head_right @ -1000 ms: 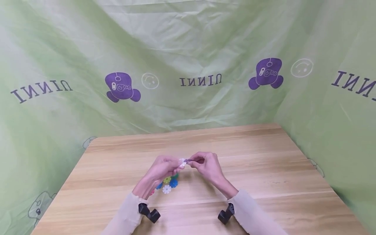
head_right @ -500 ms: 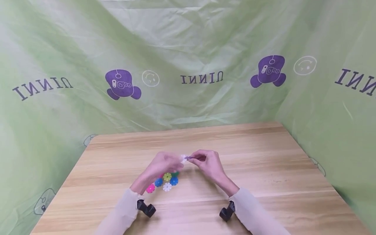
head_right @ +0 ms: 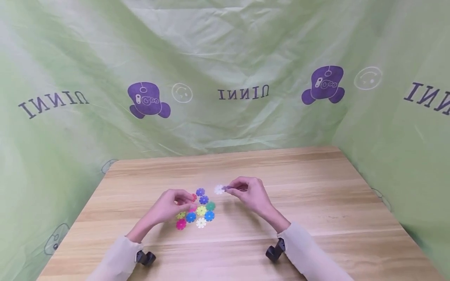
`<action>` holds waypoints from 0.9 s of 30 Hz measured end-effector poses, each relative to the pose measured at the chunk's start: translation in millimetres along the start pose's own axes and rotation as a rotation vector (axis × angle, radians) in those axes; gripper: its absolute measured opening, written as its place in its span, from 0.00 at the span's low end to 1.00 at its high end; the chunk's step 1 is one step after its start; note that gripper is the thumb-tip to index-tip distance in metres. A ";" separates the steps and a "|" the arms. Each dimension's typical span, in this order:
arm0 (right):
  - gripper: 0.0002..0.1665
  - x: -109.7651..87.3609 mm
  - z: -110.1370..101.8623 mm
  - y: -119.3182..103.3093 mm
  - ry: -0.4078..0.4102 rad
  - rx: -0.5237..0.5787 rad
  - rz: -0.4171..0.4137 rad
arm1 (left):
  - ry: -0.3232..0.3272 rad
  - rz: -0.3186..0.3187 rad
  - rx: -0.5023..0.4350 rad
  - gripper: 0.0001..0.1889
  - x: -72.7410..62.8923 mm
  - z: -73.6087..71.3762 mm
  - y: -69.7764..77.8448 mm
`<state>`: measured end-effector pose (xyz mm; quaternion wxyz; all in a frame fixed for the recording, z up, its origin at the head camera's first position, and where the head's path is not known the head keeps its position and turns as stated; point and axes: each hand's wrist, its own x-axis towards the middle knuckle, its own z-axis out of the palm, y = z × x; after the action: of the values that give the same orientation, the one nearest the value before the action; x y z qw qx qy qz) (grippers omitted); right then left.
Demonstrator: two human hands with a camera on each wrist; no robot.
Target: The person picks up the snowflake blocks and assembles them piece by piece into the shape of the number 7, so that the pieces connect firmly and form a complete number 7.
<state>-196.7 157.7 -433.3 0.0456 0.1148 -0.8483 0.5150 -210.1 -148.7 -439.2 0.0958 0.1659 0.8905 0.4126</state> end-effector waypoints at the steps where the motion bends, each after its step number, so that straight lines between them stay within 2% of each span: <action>1: 0.07 0.3 0.0 -0.8 -0.004 -0.002 -0.004 | 0.012 0.002 0.024 0.12 -3.6 -1.2 -2.4; 5: 0.08 1.7 0.2 -4.2 -0.011 -0.001 -0.012 | 0.070 -0.028 0.099 0.12 -17.0 -5.4 -11.4; 10: 0.09 0.8 -1.6 -4.0 -0.028 0.012 0.009 | 0.124 -0.075 0.138 0.11 -27.3 -9.0 -21.1; 13: 0.09 -1.4 -5.6 -1.4 -0.028 0.018 0.045 | 0.117 -0.077 0.156 0.11 -28.3 -9.8 -25.7; 19: 0.10 -3.9 -14.1 -1.1 -0.016 0.045 0.073 | 0.092 -0.034 0.178 0.13 -25.9 -12.4 -31.5; 27: 0.11 -4.3 -14.7 -3.0 -0.023 0.061 0.089 | 0.053 -0.065 0.152 0.15 -27.7 -12.9 -37.8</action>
<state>-192.3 170.1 -424.7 0.0091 0.0842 -0.8369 0.5407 -196.6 -191.0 -459.0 0.0727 0.1327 0.9264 0.3448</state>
